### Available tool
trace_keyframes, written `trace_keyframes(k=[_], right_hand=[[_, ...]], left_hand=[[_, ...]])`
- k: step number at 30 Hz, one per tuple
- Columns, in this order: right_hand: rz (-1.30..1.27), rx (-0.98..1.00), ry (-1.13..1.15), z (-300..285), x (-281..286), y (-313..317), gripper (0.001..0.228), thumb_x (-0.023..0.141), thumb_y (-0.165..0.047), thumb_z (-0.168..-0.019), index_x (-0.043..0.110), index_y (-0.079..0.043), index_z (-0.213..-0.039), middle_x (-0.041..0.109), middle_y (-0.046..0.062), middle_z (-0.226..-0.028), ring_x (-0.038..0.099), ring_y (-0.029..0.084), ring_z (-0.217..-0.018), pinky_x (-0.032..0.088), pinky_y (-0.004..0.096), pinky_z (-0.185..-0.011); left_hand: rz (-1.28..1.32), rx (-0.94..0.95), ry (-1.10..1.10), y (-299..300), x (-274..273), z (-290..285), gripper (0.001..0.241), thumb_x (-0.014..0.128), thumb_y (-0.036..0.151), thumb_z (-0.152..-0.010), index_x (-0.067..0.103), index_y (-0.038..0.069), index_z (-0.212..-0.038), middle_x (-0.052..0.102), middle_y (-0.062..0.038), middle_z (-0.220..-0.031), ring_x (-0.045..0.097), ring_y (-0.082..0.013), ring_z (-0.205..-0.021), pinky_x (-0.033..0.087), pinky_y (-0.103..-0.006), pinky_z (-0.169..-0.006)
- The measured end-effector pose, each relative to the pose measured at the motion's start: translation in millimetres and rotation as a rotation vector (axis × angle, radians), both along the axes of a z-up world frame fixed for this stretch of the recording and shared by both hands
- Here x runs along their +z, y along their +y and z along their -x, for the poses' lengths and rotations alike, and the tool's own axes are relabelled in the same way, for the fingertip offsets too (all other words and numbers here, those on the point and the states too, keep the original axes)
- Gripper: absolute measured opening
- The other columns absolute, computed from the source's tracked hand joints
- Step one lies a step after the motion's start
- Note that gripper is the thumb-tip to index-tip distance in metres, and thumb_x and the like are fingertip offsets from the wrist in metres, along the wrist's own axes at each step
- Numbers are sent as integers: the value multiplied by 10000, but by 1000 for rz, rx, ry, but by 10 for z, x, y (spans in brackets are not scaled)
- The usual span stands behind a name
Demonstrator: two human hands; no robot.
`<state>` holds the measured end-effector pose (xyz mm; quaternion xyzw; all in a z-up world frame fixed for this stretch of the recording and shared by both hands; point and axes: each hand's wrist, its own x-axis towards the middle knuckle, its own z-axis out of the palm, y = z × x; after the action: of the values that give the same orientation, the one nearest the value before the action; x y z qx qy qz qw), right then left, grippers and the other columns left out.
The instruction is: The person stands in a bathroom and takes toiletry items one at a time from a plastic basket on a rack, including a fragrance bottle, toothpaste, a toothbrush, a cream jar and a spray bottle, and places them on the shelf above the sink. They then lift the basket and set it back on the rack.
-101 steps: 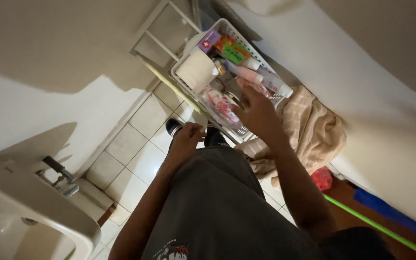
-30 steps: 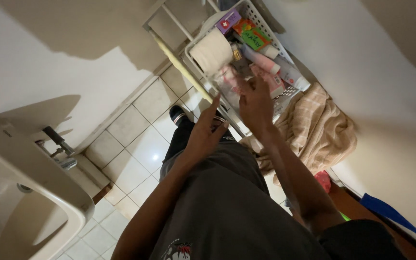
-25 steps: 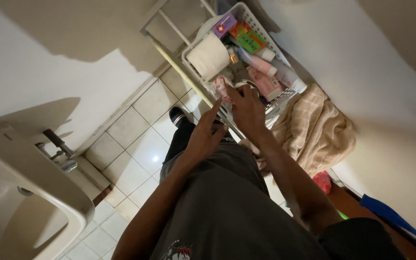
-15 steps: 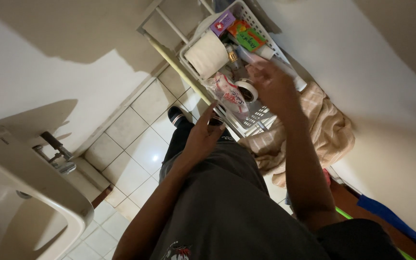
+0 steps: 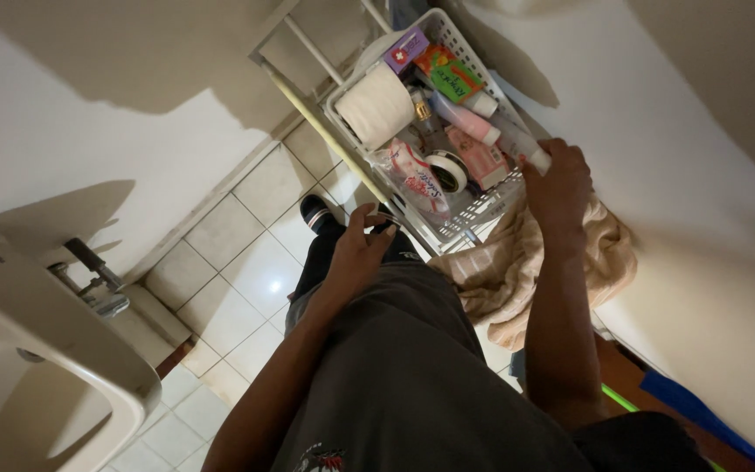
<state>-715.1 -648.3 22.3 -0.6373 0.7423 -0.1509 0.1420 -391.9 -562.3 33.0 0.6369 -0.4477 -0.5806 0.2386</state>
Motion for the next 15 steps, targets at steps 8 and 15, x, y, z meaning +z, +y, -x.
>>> trace_keyframes(k=[8, 15], right_hand=[[159, -11, -47, -235, 350, -21, 310, 832, -179, -944, 671, -34, -1165, 672, 206, -996, 653, 397, -874, 518, 496, -762], [471, -201, -489, -465, 575, -95, 297, 740, -108, -1045, 586, -15, -1282, 641, 94, -1039, 581, 177, -852, 522, 320, -788]], left_hand=[[19, 27, 25, -42, -5, -7, 568, 656, 271, -960, 451, 9, -1421, 724, -140, -1203, 714, -201, -821, 566, -348, -768], [36, 85, 11, -13, -72, 31, 565, 684, 285, -947, 477, 21, -1402, 725, -135, -1183, 716, -213, -872, 559, -338, -809]])
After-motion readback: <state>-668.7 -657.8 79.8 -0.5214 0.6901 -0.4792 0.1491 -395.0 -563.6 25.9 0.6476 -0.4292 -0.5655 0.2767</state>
